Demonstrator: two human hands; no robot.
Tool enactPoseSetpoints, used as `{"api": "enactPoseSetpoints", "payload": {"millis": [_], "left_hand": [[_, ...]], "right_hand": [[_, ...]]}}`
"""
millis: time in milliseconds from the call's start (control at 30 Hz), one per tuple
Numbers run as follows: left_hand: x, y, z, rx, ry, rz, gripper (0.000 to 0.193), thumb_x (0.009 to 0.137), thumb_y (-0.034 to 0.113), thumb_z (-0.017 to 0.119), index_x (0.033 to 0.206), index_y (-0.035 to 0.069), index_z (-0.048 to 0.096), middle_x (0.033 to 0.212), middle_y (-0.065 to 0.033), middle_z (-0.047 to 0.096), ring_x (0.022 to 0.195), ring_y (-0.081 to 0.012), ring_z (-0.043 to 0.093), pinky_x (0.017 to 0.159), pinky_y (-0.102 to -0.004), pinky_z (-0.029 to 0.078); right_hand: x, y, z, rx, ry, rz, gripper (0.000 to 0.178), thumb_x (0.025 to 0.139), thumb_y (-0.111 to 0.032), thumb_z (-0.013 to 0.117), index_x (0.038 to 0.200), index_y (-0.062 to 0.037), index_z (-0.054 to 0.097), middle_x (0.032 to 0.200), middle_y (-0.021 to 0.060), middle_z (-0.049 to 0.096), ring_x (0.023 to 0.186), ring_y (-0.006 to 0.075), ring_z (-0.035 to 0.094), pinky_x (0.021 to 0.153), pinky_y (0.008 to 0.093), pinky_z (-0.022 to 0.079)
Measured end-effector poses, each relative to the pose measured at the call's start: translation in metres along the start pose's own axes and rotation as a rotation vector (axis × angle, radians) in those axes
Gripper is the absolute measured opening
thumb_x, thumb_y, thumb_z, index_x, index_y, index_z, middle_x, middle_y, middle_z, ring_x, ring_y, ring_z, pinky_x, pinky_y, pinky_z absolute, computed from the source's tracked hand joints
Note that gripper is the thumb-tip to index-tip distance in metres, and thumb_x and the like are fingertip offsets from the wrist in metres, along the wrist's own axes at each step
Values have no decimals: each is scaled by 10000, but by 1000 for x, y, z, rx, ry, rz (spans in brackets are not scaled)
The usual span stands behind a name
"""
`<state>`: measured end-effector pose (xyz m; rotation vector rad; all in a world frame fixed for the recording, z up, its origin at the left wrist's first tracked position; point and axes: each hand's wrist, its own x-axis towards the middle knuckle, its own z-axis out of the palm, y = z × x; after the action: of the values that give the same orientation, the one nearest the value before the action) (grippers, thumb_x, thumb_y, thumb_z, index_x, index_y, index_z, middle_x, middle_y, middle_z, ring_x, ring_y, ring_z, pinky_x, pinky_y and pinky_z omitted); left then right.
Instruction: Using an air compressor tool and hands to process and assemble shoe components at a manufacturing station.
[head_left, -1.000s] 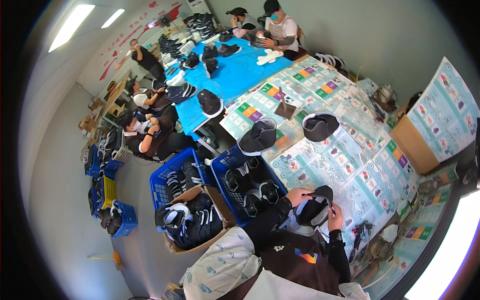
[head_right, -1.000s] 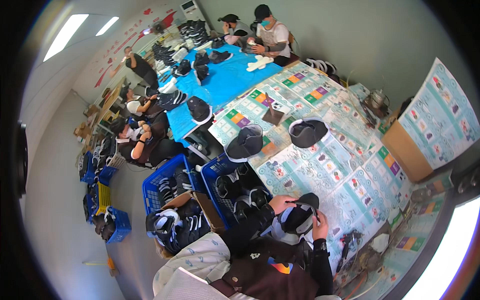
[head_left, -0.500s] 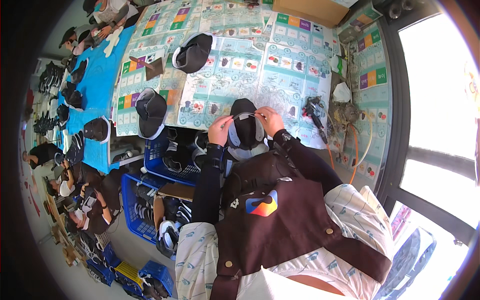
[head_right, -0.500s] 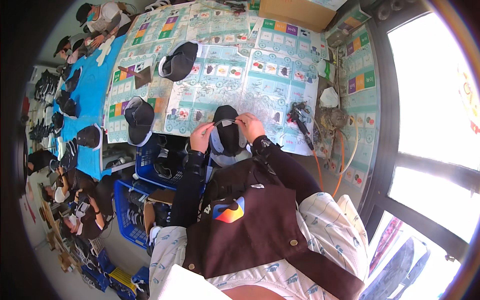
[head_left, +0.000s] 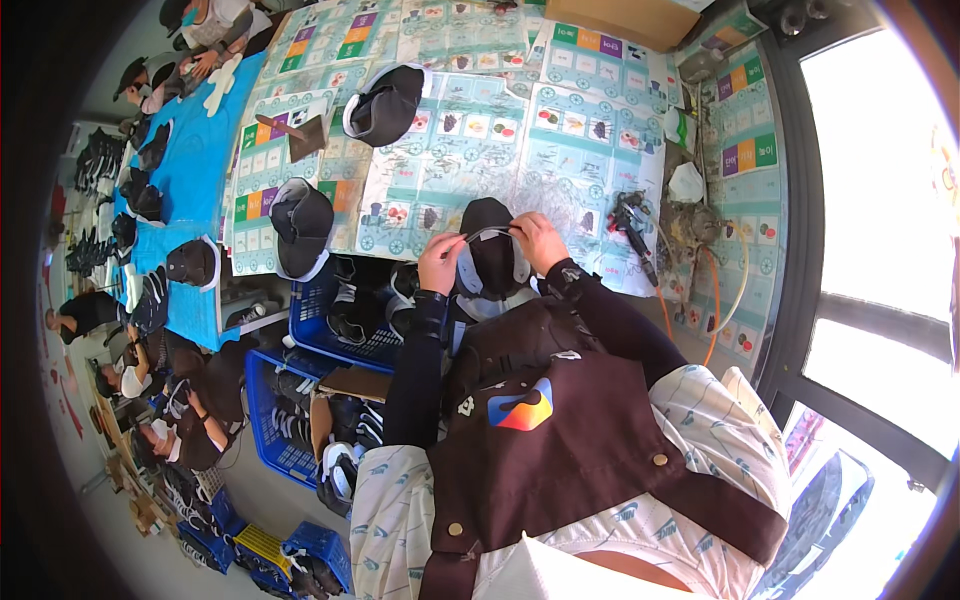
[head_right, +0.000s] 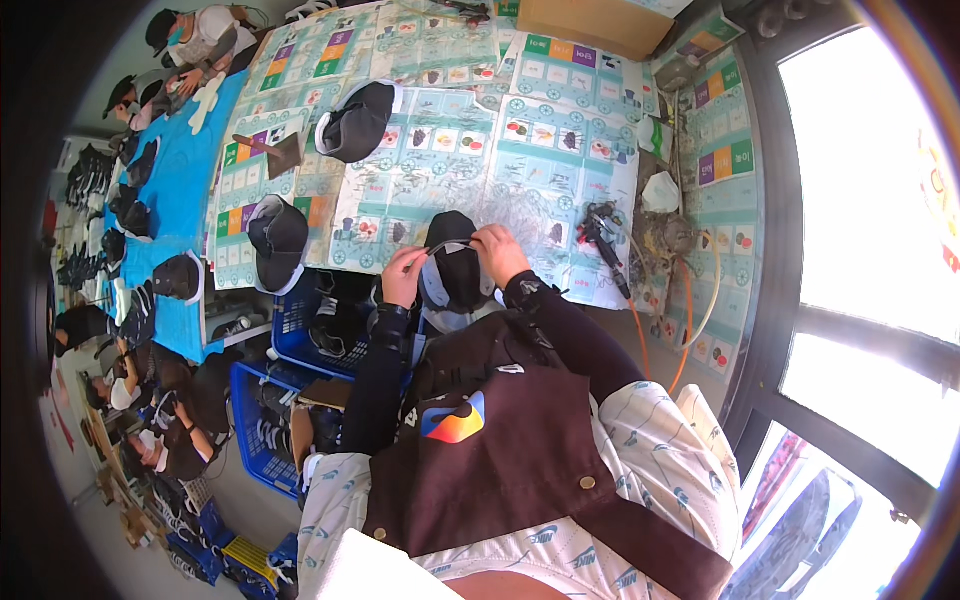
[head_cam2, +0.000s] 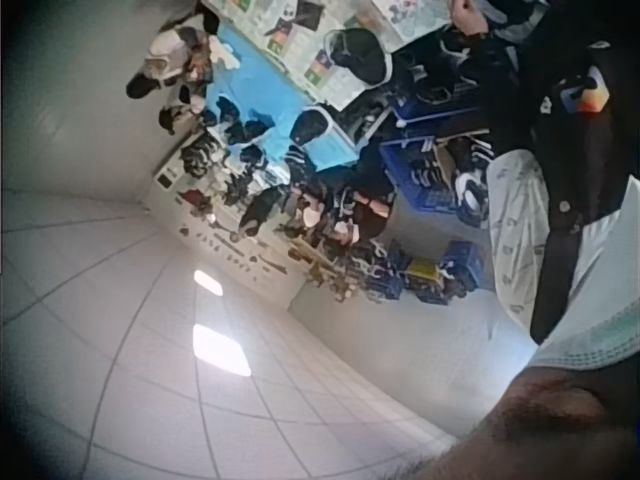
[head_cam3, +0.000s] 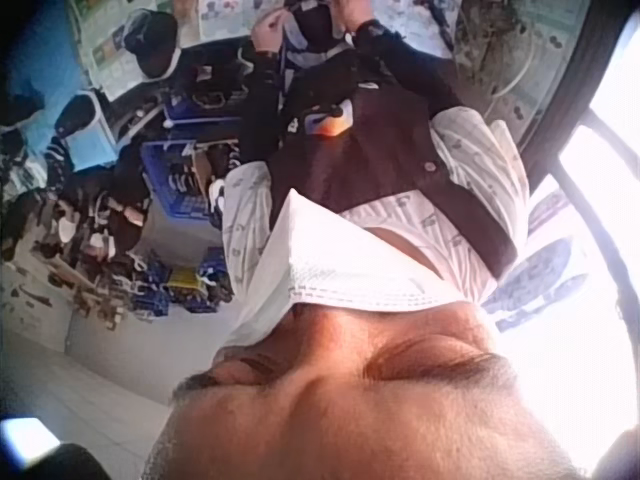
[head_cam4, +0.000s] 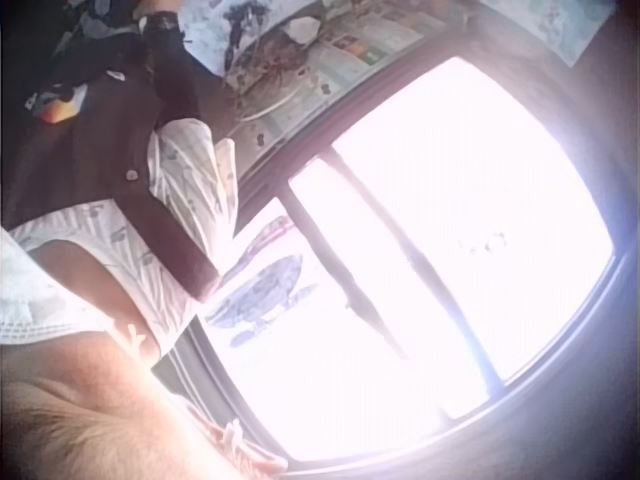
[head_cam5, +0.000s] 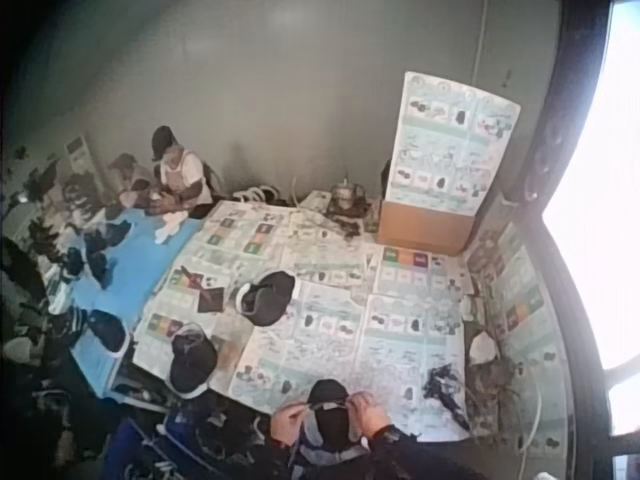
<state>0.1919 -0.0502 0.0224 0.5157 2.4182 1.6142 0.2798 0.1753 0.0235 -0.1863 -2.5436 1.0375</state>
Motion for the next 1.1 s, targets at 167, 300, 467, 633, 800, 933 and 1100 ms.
{"api": "enactPoseSetpoints", "payload": {"millis": [167,300,467,633,800,933,1100], "left_hand": [[-3,4,-1,32,-19,79,161,929,127,710,1059,46,762,1057,-102,725,954,-273,703,811,-338,556],[-6,10,0,166,-8,140,168,950,141,671,1050,24,740,1071,-120,733,986,-315,695,866,-370,542],[-5,12,0,232,-8,199,162,967,157,646,1018,17,711,1050,-122,723,987,-325,682,855,-387,537],[1,-6,14,302,43,219,120,990,130,595,1001,20,641,963,-153,689,942,-375,651,810,-437,519],[31,-53,35,353,35,-41,194,1016,193,557,1022,14,632,944,-233,671,920,-467,618,797,-486,500],[62,-74,33,-87,-327,-501,247,1014,220,580,1097,1,658,951,-164,703,883,-318,657,795,-430,499],[70,-31,9,-429,-410,-556,254,1065,198,540,1114,-11,676,1029,-19,684,956,-102,607,866,-260,472]], "right_hand": [[-5,4,-11,46,-45,-1,133,892,-132,709,993,-44,713,1034,125,702,984,347,667,847,424,552],[-4,-2,-16,104,-55,105,110,890,-140,718,953,-51,726,1000,112,712,935,336,681,818,417,558],[-2,-7,-20,144,-51,139,91,889,-139,720,920,-54,733,963,103,714,902,334,684,792,408,558],[5,-3,-11,117,-41,169,106,899,-164,709,929,-67,739,939,113,711,887,338,686,783,420,556],[25,23,10,67,-227,511,165,889,-230,696,929,-79,751,950,160,732,940,359,689,817,449,547],[36,47,15,76,-350,632,172,896,-197,663,918,-59,763,984,199,738,966,355,705,874,428,544],[39,14,-27,448,-312,428,446,829,-180,726,1271,-141,684,1132,162,689,1081,379,647,949,446,520]]}}
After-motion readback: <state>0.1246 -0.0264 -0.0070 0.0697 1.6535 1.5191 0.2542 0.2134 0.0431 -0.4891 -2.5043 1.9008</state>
